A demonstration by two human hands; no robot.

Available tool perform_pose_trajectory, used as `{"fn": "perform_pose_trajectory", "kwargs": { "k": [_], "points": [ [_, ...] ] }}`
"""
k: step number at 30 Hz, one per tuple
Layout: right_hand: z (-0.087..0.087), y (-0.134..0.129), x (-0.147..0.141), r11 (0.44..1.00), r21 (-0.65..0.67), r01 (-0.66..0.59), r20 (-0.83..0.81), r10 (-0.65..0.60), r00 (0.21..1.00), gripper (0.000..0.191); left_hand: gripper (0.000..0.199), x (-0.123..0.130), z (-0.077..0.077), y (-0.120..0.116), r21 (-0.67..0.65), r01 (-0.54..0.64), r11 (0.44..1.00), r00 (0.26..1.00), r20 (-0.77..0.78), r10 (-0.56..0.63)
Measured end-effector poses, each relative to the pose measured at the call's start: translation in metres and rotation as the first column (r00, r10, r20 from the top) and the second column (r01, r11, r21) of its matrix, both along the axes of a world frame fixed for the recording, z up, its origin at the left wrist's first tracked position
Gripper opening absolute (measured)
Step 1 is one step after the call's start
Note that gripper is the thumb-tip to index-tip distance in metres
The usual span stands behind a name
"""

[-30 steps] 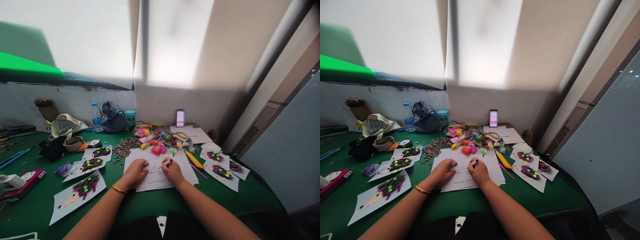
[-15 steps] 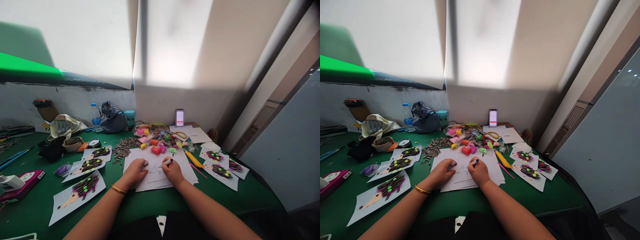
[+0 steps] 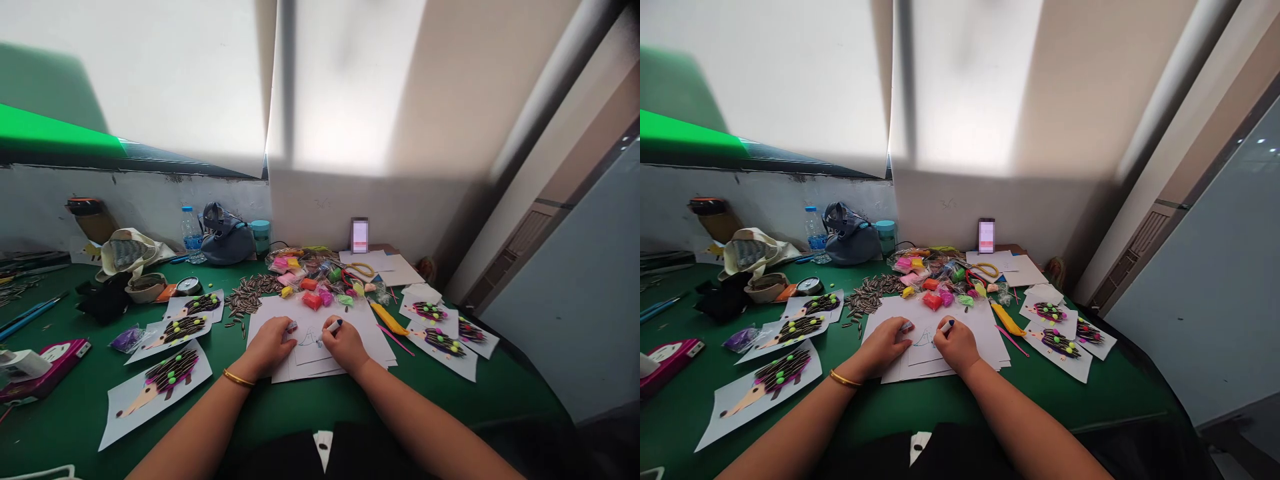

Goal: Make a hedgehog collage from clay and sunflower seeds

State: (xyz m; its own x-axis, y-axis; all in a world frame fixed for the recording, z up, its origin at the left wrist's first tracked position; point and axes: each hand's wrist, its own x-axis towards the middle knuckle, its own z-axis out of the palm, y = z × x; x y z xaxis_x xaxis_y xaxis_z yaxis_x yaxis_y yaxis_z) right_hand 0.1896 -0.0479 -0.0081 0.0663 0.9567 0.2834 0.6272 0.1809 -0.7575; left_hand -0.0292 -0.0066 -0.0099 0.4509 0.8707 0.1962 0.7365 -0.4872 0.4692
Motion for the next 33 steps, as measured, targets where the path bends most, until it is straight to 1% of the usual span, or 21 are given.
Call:
{"fn": "perform_pose_trajectory", "kwargs": {
  "k": [5, 11, 25, 33],
  "points": [
    [-0.0032, 0.0016, 0.0024, 0.999, 0.041, 0.022, -0.016, -0.022, 1.000, 0.017, 0.028, -0.0002, -0.0010, 0.0009, 0.002, -0.001, 1.000, 1.000, -0.002, 0.001],
    [-0.0067, 0.0054, 0.0015, 0.999, 0.033, 0.006, -0.005, -0.006, 1.000, 0.017, 0.028, -0.0001, -0.0018, 0.0020, 0.005, -0.002, 1.000, 1.000, -0.002, 0.003],
    [-0.0030, 0.0025, 0.0033, 0.998, 0.025, 0.051, -0.012, -0.051, 0.999, 0.014, 0.027, -0.0008, -0.0013, 0.0014, -0.010, -0.002, 1.000, 1.000, 0.005, 0.002],
    [-0.0024, 0.0025, 0.0004, 0.999, 0.006, 0.037, 0.015, -0.037, 0.999, 0.014, 0.027, 0.0006, 0.0017, -0.0007, -0.021, -0.008, 1.000, 1.000, 0.006, 0.008]
  ]
}}
